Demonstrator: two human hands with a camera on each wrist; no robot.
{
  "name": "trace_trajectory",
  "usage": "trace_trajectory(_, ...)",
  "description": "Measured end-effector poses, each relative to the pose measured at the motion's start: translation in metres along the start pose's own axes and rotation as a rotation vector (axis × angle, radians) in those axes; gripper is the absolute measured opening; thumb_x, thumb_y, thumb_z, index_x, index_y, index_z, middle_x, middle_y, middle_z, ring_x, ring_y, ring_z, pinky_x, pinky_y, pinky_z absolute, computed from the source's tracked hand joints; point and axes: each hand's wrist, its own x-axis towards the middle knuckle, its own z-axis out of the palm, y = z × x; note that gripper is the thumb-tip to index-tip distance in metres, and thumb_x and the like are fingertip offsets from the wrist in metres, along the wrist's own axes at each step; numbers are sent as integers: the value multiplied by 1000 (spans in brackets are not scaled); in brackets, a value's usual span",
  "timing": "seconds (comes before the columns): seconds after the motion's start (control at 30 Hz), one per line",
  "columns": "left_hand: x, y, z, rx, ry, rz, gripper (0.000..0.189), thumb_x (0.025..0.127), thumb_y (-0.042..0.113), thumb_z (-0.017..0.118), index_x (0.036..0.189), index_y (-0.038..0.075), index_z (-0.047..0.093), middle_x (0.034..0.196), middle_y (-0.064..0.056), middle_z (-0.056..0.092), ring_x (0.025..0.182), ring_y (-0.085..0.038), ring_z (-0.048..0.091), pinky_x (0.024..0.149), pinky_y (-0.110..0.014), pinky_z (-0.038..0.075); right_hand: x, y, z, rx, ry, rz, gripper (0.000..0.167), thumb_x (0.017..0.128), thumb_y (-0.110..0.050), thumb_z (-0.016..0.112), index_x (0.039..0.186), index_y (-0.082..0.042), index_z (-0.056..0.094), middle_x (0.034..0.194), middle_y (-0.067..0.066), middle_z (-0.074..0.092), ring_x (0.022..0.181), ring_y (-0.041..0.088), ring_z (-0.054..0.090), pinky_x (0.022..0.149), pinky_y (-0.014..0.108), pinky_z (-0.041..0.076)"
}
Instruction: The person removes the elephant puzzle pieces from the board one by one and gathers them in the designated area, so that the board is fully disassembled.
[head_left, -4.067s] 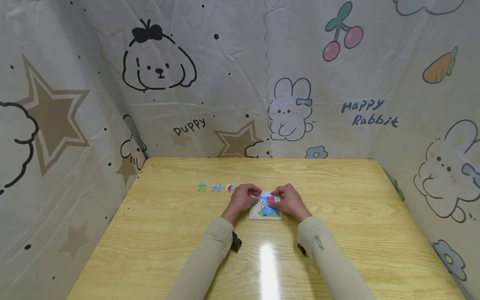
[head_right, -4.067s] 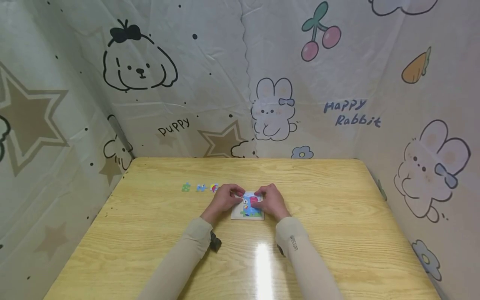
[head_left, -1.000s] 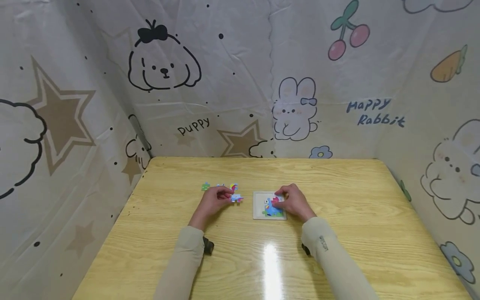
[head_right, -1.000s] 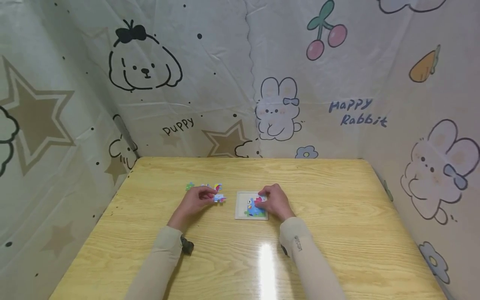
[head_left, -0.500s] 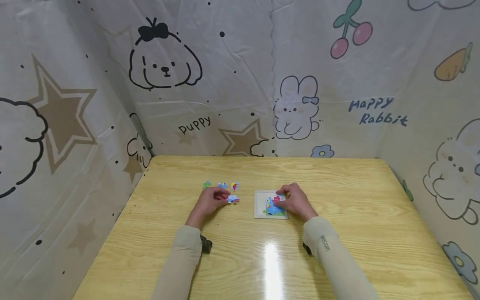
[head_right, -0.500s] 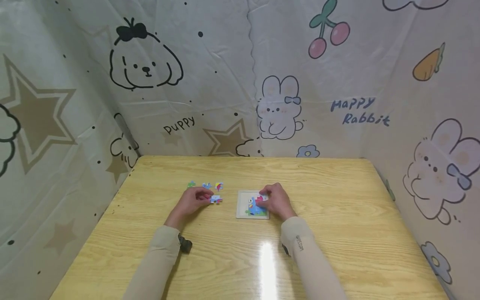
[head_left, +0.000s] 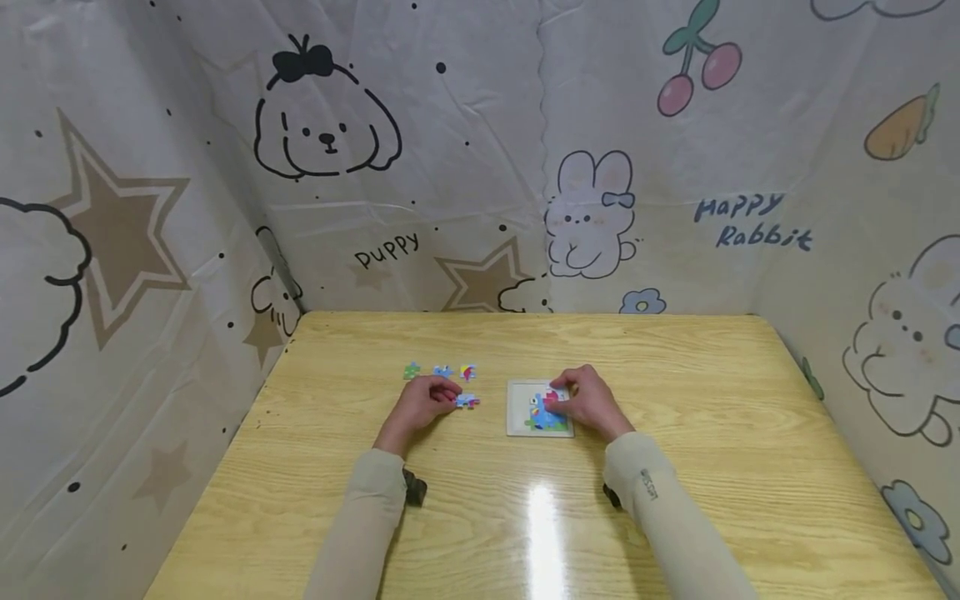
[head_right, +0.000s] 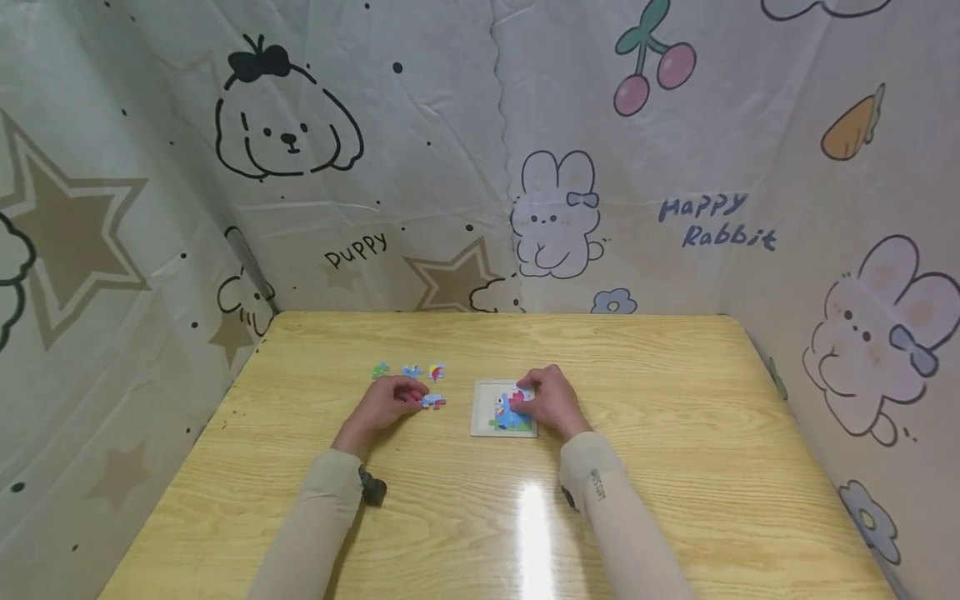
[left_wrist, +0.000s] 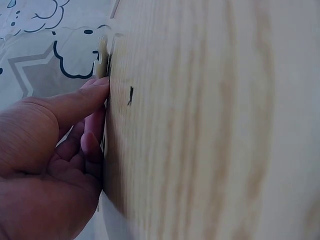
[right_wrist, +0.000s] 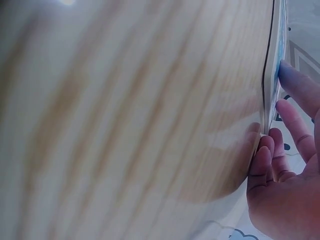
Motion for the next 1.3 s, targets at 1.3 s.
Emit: trace_trajectory(1.3,0,1,0,-44,67,-36,26,89,1,78,115,-3,74,106,-19,73,92,-20,67,83,-26,53,-2,0,0,-1,1,-7,31,87,-18,85,115,-8,75,113,12,55,104,28,48,89,40,43)
